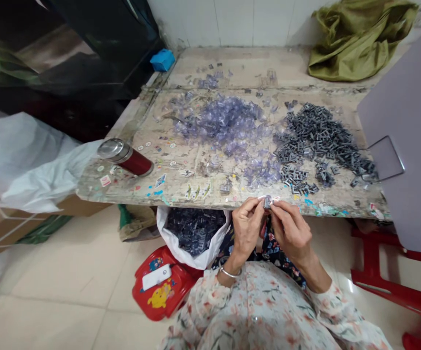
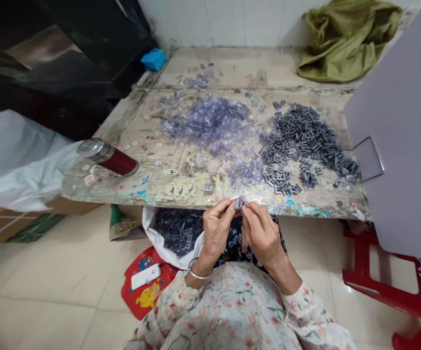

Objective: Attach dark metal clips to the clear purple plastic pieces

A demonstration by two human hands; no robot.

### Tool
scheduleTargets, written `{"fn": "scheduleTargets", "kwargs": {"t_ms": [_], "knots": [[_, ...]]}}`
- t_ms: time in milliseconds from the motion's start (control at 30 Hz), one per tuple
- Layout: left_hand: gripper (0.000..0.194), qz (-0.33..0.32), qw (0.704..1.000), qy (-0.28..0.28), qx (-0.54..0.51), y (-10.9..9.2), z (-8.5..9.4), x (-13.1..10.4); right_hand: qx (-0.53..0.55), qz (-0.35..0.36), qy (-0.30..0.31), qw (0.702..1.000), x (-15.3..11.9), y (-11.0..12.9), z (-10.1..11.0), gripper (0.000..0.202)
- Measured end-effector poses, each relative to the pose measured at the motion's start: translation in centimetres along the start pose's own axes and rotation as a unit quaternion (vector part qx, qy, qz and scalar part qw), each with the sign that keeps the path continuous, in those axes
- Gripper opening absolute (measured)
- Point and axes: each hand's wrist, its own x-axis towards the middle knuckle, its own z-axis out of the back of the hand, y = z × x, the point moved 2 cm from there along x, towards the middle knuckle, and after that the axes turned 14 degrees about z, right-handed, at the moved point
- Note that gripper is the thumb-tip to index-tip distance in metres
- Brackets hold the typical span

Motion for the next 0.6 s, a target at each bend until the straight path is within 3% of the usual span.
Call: {"fn": "scheduleTargets", "kwargs": {"t_ms": [300, 600], "knots": [[0.018, -0.045, 0.999, -0.003, 0.022, -0.56, 0.38, 0.19, -0.010, 0.037, 0.019, 0.999, -0.22, -0.25, -0.10, 0.043], [0.019, -0.083, 0.995, -0.018, 0.051, -0.88, 0.23, 0.10, 0.021, 0.015, 0.000, 1.000, 0.31, 0.08, -0.18, 0.039]]}}
